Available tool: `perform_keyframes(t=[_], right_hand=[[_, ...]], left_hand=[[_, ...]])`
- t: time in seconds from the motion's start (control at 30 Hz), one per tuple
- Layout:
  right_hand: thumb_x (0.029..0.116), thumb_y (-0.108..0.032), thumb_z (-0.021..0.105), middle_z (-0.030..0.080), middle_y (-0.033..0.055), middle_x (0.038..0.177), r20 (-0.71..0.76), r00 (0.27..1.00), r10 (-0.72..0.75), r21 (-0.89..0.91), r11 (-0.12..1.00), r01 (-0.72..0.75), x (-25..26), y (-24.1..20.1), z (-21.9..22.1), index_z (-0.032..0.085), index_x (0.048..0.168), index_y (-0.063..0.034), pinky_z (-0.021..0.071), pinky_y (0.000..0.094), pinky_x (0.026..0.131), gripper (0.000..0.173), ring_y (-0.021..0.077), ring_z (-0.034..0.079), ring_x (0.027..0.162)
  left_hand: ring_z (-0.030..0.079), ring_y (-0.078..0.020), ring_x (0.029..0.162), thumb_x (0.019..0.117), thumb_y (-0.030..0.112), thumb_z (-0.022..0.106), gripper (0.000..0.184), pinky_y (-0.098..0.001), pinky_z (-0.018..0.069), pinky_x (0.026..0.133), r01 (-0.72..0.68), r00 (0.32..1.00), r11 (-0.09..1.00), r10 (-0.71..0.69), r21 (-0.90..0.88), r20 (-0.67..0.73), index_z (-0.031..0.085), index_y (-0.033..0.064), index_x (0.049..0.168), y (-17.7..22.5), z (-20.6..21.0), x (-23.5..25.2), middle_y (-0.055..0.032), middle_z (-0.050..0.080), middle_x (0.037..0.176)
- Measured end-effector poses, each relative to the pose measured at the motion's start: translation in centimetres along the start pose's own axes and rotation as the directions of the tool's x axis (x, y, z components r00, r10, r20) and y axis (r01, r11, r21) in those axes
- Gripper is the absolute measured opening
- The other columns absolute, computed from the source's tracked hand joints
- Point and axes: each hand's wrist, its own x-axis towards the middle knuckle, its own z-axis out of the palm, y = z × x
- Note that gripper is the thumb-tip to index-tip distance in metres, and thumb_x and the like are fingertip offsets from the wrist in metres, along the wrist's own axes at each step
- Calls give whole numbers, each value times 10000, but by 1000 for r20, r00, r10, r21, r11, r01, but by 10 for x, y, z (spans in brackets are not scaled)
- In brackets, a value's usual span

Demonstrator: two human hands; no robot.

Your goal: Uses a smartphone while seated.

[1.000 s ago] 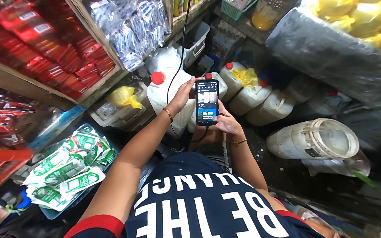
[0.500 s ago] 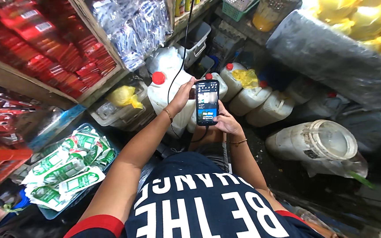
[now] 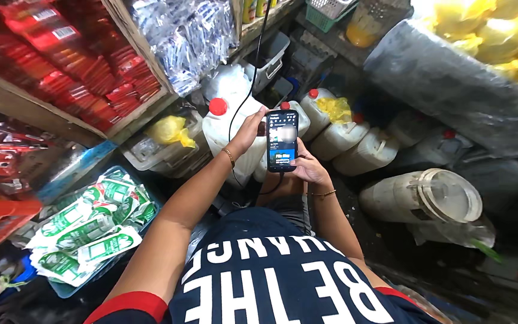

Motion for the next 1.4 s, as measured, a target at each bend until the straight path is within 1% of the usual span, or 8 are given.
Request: perform_keyframes(t=[0.2, 0.33, 0.43, 0.53, 0.7, 0.87, 1.23, 1.4], right_hand=[[880, -2, 566, 586, 46, 1366, 31, 999, 33, 30, 999, -34, 10, 0, -4, 246, 1553, -299, 554, 446, 977, 802, 218, 625, 1198], [873, -26, 617, 602, 32, 1348, 39, 995, 88, 39, 995, -89, 24, -3, -7, 316, 1519, -306, 543, 454, 993, 766, 214, 628, 1192], [863, -40, 649, 633, 39, 1311, 68, 992, 105, 45, 993, -109, 35, -6, -8, 388, 1474, -270, 541, 448, 1003, 703, 208, 643, 1172], [874, -62, 670, 637, 43, 1301, 105, 989, 105, 67, 991, -112, 41, -5, -10, 411, 1464, -273, 539, 445, 1002, 678, 204, 643, 1165], [880, -125, 702, 641, 46, 1298, 117, 989, 87, 69, 993, -96, 45, -1, -12, 420, 1464, -262, 552, 450, 976, 663, 208, 648, 1157], [871, -100, 697, 606, 52, 1342, 95, 990, 107, 80, 990, -114, 49, -1, -11, 349, 1503, -281, 540, 471, 996, 743, 226, 631, 1187], [873, -95, 696, 627, 46, 1320, 97, 989, 112, 83, 989, -120, 58, -2, -5, 406, 1469, -275, 542, 452, 998, 687, 215, 638, 1177], [878, -105, 702, 621, 47, 1331, 108, 984, 139, 55, 988, -145, 64, -2, -6, 396, 1483, -278, 527, 458, 1020, 699, 218, 630, 1191]], left_hand=[[684, -142, 961, 1125, 408, 146, 615, -328, 563, 884, 9, 1000, 1000, -9, 7, -16, 564, 38, 1382, 4, -6, 0, -111, 696, 1131], [683, -135, 952, 1125, 407, 156, 607, -319, 561, 880, 10, 998, 1000, -10, -5, -59, 581, 49, 1370, 5, -16, 1, -104, 695, 1131], [690, -142, 967, 1125, 417, 149, 616, -328, 568, 889, 12, 998, 1000, -12, 0, -68, 581, 52, 1370, 4, -25, 4, -107, 699, 1130], [687, -134, 967, 1125, 410, 149, 610, -327, 566, 885, 8, 997, 1000, -7, 11, -73, 590, 58, 1354, 5, -29, 5, -97, 701, 1123], [685, -130, 962, 1126, 400, 157, 606, -323, 564, 884, 6, 997, 1000, -5, 16, -79, 598, 47, 1345, 4, -33, 10, -92, 704, 1111], [673, -108, 901, 1127, 385, 158, 592, -300, 561, 843, -2, 997, 1000, 2, -3, -78, 599, 49, 1333, 3, -38, 13, -73, 700, 1058], [673, -109, 874, 1126, 394, 158, 595, -297, 566, 829, 0, 997, 999, -3, -37, -78, 585, 45, 1350, 3, -47, 11, -81, 696, 1046], [667, -101, 843, 1126, 394, 161, 588, -284, 562, 801, -8, 997, 999, 5, -35, -74, 592, 57, 1342, 3, -53, 11, -68, 698, 1022]])
